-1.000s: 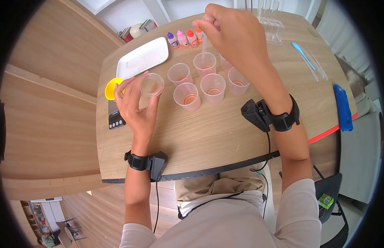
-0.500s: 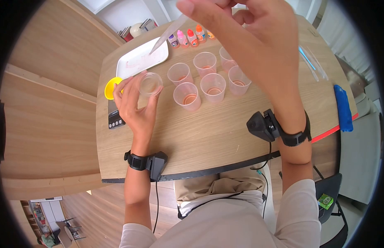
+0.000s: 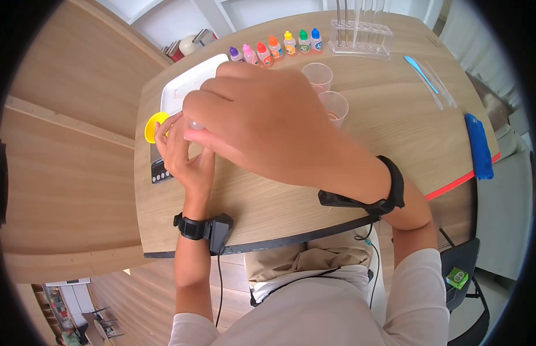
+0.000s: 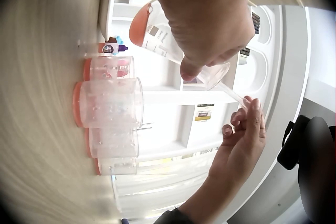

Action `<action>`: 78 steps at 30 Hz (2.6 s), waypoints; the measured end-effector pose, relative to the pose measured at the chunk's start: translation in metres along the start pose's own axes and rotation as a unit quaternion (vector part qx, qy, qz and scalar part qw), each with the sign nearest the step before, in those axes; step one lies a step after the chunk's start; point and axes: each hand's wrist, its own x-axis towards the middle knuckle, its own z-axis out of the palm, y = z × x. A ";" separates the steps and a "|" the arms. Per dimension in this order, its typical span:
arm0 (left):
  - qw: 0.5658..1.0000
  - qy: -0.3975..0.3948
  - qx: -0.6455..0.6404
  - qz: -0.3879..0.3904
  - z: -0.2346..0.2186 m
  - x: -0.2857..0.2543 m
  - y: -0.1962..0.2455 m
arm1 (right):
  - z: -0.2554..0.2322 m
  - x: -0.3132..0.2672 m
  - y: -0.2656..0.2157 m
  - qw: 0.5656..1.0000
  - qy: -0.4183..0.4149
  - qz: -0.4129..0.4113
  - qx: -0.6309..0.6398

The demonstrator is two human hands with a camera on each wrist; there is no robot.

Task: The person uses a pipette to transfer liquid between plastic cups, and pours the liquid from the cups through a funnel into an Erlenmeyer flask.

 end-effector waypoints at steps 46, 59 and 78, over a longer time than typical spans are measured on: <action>0.999 -0.037 -0.010 0.005 0.003 0.000 -0.002 | 0.018 -0.005 0.021 0.985 -0.008 0.153 0.079; 0.999 -0.050 -0.002 0.001 0.006 0.000 0.000 | 0.007 0.003 0.020 0.981 0.042 0.176 0.066; 0.998 -0.053 -0.022 0.011 0.004 0.001 0.000 | 0.031 -0.014 0.015 0.988 -0.065 0.134 0.052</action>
